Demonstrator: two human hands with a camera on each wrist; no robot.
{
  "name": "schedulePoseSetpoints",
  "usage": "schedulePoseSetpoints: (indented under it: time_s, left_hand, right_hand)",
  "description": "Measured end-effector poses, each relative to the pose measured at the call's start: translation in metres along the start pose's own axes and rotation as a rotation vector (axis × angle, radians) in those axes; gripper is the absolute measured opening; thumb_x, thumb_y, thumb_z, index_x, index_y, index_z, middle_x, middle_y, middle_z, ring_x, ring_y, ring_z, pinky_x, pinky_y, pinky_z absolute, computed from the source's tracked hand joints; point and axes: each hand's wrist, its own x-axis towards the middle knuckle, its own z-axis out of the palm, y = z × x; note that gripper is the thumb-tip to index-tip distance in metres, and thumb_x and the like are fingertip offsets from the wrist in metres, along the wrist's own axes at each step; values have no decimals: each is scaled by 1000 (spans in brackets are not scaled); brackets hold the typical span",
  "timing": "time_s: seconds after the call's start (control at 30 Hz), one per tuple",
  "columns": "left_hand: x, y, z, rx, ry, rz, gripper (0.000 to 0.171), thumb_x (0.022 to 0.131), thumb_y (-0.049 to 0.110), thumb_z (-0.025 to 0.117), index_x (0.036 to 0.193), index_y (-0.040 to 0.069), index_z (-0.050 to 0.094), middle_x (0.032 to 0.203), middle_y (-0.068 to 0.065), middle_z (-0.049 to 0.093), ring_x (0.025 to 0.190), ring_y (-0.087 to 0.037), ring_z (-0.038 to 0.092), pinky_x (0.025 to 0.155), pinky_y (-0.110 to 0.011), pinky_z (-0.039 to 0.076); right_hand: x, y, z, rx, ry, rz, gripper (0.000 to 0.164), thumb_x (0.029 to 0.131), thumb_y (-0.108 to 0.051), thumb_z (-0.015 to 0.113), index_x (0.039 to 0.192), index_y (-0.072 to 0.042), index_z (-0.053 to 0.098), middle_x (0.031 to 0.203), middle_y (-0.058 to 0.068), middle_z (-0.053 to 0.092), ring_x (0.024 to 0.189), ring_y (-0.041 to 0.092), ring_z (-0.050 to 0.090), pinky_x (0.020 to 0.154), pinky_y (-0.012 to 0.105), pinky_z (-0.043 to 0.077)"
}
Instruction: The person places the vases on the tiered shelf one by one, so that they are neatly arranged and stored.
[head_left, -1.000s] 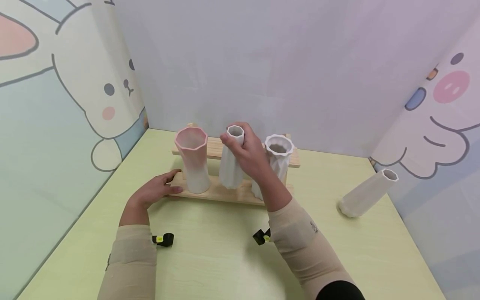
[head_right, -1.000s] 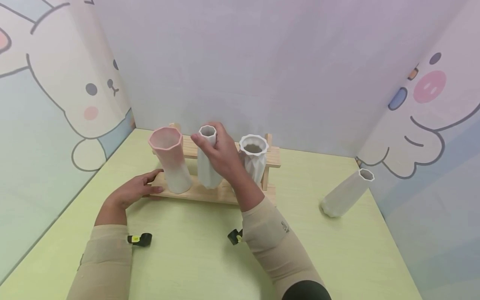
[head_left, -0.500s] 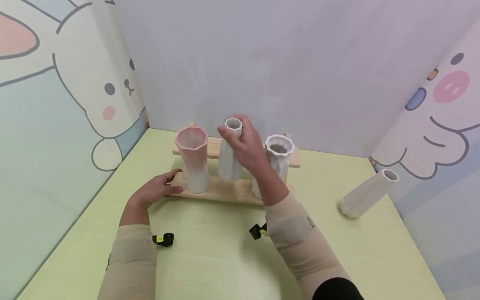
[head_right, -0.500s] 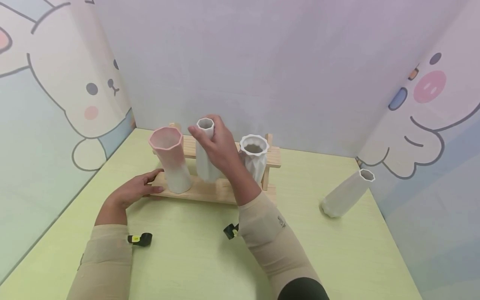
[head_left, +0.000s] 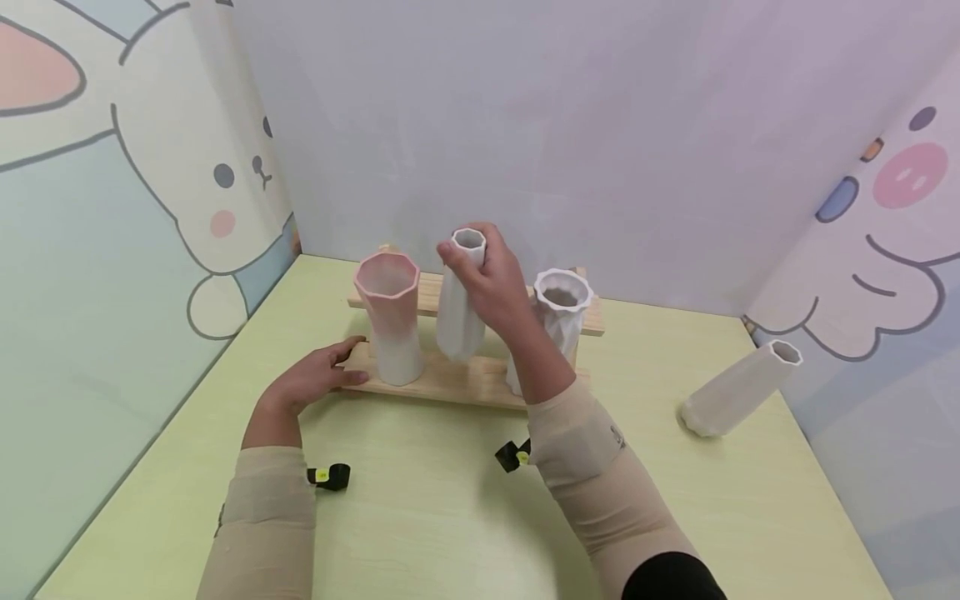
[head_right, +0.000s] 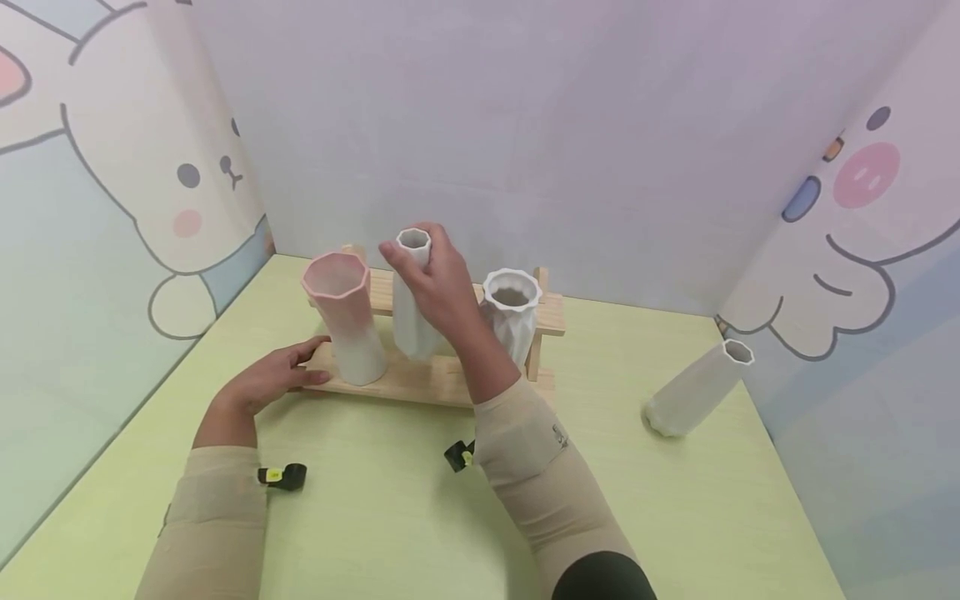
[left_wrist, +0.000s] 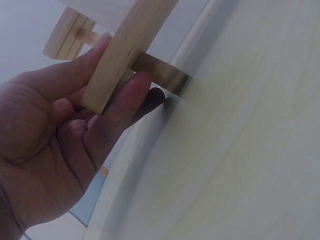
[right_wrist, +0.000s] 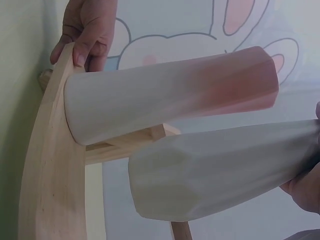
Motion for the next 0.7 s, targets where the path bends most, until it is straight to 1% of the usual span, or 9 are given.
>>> schedulePoseSetpoints:
  time_s: [0.13,0.23,0.37,0.47,0.53,0.6,0.7]
  left_hand:
    - [0,0,-1,10,7,-8,93,85,45,73,158,21,21,162,-13,20,145,-35,28,115,-59,27]
    - [-1,-1,-1,-2,4,-12,94,85,45,73,158,21,20,163,-13,19,144,-35,30,114,-58,28]
    - [0,0,0,-27,-8,-10,92,86,42,73,158,20,20,163,-12,19,142,-34,34,112,-54,35]
    - [0,1,1,-51,-17,-13,91,87,38,73,158,20,19,163,-13,20,139,-34,39,106,-50,43]
    - [0,1,1,-49,-20,-10,91,88,38,73,158,20,19,162,-13,20,138,-34,40,104,-48,46]
    - [0,2,1,-53,-22,-10,91,88,37,73,159,19,19,163,-14,19,137,-34,41,103,-48,47]
    - [-1,2,1,-21,-16,1,92,88,39,72,159,18,18,162,-15,19,138,-34,39,108,-50,42]
  right_hand:
    - [2,-3,-1,-10,3,-13,35,95,-35,63,116,-10,53,93,4,65,85,17,59,74,33,51]
    - [4,-6,-2,-17,1,-15,36,95,-37,62,116,-10,53,93,3,65,85,17,59,74,34,52]
    - [8,-9,-4,-17,-3,-12,37,95,-38,62,118,-11,52,93,3,64,84,17,59,74,33,52]
    - [10,-12,-5,-16,-1,-11,35,96,-37,62,117,-11,52,93,2,64,83,17,59,74,33,51]
    - [11,-13,-6,-15,2,-11,34,96,-36,62,117,-11,52,93,2,64,83,17,59,73,33,51]
    - [12,-15,-7,-14,3,-8,34,96,-36,62,117,-11,52,93,2,64,83,17,59,72,32,51]
    - [14,-17,-7,-17,5,-6,35,96,-36,62,118,-11,52,94,2,64,83,17,60,73,33,52]
